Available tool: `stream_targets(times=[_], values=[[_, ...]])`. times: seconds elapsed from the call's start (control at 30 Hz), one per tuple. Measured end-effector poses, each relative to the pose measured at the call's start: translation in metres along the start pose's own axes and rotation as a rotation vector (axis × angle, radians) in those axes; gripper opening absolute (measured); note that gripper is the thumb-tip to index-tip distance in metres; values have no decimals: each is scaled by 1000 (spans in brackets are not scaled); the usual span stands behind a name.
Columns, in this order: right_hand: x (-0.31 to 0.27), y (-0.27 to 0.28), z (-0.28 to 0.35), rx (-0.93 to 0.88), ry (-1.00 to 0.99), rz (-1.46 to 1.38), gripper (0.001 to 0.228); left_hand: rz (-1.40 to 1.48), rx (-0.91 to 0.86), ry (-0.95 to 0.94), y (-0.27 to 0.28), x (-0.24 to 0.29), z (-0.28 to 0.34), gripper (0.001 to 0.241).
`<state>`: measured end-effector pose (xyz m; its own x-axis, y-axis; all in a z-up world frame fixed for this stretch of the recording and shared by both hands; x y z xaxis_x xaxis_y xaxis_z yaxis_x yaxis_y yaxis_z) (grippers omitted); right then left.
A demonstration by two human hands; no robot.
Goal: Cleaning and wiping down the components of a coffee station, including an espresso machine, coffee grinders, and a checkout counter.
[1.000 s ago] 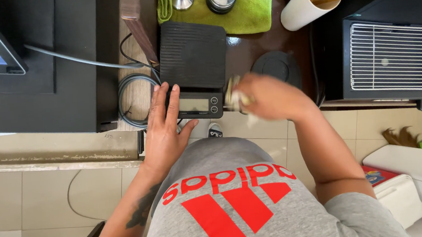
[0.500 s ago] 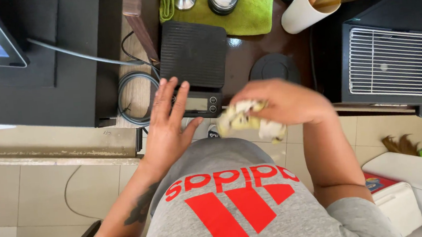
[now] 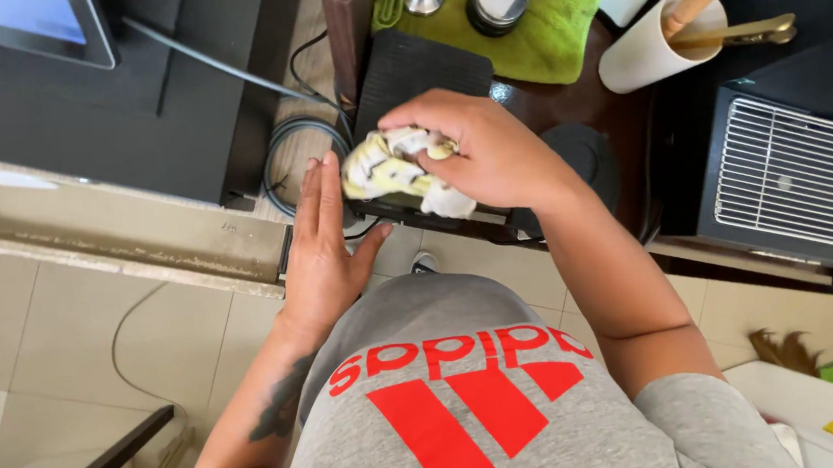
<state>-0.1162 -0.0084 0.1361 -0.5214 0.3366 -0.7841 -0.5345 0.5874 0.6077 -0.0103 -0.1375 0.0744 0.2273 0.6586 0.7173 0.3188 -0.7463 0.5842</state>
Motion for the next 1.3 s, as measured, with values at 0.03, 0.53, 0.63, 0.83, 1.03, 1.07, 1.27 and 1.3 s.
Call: stream_targets(times=[0.03, 0.53, 0.63, 0.83, 1.03, 1.07, 1.27, 1.3], values=[[1, -5, 1, -8, 7, 1, 37, -3, 9, 5, 3, 0, 2, 97], [-16, -8, 60, 104, 100, -401, 45, 955, 7, 348, -29, 12, -9, 54], [26, -11, 68, 90, -205, -669, 57, 714, 23, 267, -15, 25, -33, 43], [66, 65, 47, 487, -258, -640, 48, 197, 257, -196, 26, 63, -81, 46], [-4, 74, -13, 728, 193, -58, 49, 238, 492, -181, 50, 65, -125, 48], [-12, 64, -23, 704, 235, -10, 54, 218, 495, -193, 46, 59, -128, 50], [-13, 64, -66, 702, 304, 204, 70, 141, 448, -179, 46, 49, -144, 50], [-8, 68, -70, 728, 290, 254, 72, 143, 421, -145, 44, 47, -143, 50]])
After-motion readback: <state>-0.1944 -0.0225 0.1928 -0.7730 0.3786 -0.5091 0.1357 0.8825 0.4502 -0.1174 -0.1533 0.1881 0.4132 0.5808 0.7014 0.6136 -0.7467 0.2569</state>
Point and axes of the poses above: each hand's wrist, its own z-axis away from the middle knuckle, its own y-axis out of the back of the hand, x = y × z, the point moved 9 cm from there along -z, towards the middle knuckle, and after that the axes turned 5 degrees about x, right-handed, at the moved point
